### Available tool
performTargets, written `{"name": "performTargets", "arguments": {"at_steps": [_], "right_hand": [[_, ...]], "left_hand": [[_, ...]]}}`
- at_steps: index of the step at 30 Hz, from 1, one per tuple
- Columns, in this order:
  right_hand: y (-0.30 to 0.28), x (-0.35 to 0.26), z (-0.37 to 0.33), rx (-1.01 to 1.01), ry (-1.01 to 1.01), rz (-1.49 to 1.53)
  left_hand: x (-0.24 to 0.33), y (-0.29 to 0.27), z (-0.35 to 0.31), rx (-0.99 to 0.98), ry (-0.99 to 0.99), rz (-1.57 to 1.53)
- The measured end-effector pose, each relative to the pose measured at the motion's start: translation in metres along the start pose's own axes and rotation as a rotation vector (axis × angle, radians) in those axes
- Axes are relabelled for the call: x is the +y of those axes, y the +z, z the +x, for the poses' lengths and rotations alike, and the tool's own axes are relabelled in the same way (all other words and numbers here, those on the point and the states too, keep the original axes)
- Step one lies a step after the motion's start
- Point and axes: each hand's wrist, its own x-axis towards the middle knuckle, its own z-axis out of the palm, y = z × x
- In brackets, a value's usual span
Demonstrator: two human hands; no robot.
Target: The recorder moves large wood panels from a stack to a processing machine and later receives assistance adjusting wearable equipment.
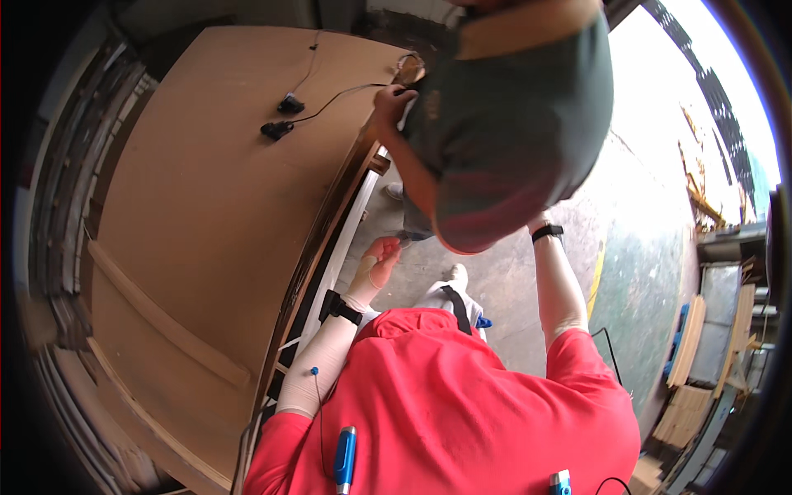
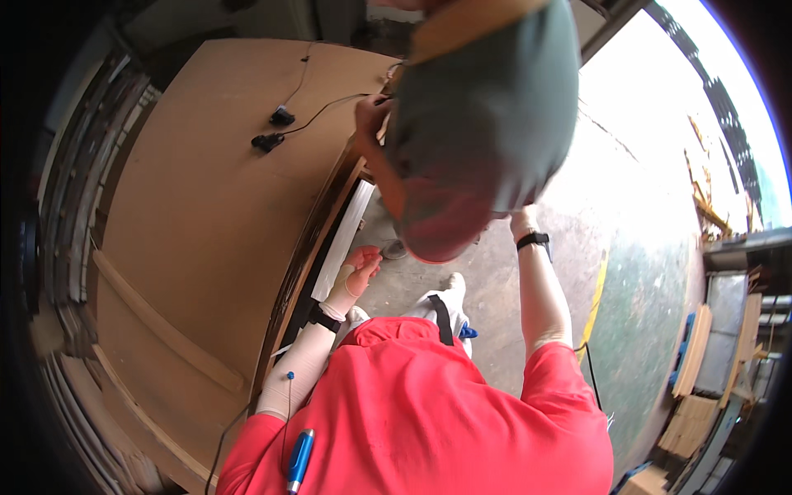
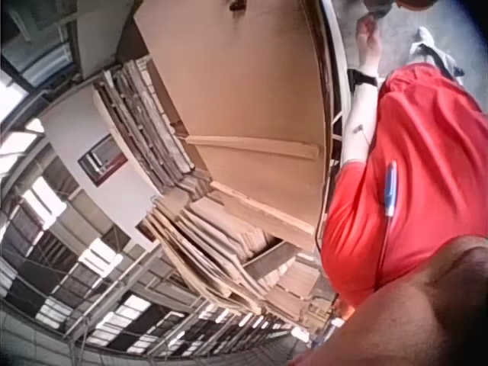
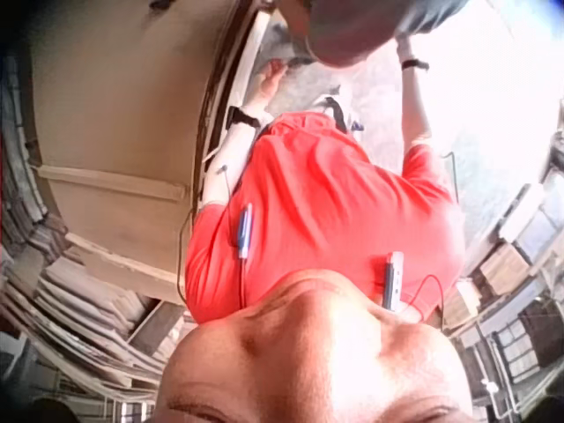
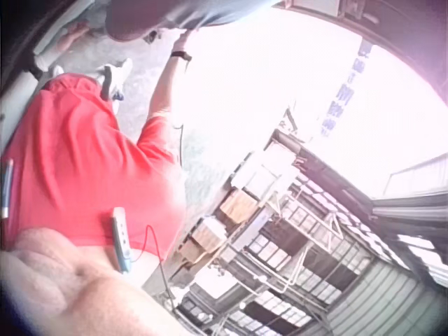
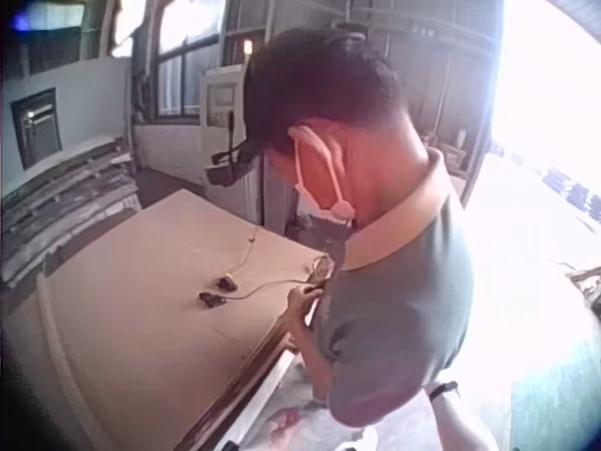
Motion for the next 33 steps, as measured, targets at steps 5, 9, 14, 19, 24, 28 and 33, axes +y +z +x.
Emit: {"name": "performTargets", "arguments": {"at_steps": [5,9,14,19,24,28,33], "right_hand": [[0.038,-0.004,0.017,-0.053,0.323,-0.026],[0.007,0.018,0.057,-0.186,0.613,0.312],[-0.013,0.008,0.052,-0.642,0.661,0.27],[-0.056,-0.017,0.054,-0.819,0.751,0.197],[-0.08,-0.011,0.12,-0.863,0.744,0.071],[-0.058,-0.031,0.182,-1.004,0.548,-0.17],[0.024,-0.069,0.238,-1.219,0.314,-0.217]], "left_hand": [[-0.075,0.026,0.023,0.269,0.169,0.184],[-0.056,0.147,0.058,0.36,-0.107,-0.141],[-0.042,0.301,0.072,0.565,-0.225,-0.201],[-0.01,0.366,0.133,0.595,-0.276,-0.614],[0.013,0.383,0.188,0.795,-0.139,-0.795],[0.015,0.394,0.208,1.116,-0.081,-0.764],[0.027,0.398,0.224,1.39,-0.032,-0.59]]}}
